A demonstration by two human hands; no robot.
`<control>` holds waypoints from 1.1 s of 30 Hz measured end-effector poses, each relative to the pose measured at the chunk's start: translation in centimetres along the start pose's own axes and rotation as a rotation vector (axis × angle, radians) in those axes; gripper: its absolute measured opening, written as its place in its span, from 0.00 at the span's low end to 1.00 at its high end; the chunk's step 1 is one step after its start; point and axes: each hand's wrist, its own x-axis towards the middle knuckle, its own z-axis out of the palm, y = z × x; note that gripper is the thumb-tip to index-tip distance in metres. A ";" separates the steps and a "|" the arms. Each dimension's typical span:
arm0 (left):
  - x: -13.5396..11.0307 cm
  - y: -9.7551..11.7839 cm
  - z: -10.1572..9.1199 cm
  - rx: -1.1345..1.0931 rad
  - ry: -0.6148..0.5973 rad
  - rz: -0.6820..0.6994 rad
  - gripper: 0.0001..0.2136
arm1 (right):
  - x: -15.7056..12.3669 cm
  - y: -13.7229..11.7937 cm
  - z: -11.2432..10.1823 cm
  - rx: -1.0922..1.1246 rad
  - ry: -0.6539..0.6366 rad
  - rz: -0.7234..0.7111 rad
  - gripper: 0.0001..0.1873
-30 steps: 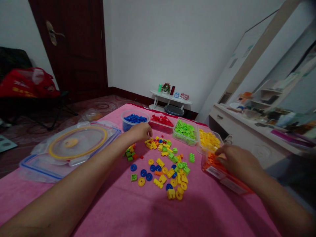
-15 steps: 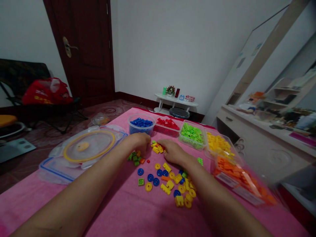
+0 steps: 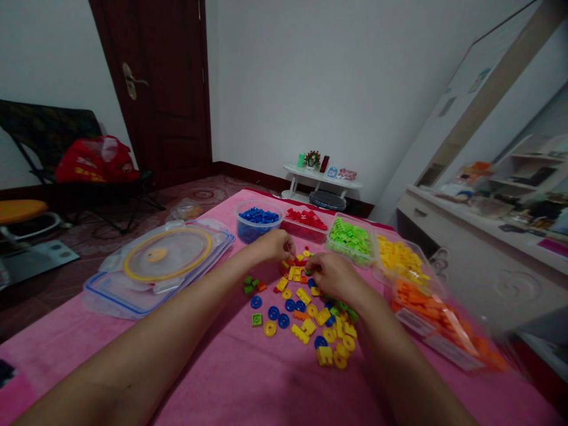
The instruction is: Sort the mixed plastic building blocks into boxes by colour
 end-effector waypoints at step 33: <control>0.2 -0.3 -0.1 -0.119 0.033 -0.116 0.15 | 0.1 0.1 -0.8 1.431 0.386 0.185 0.17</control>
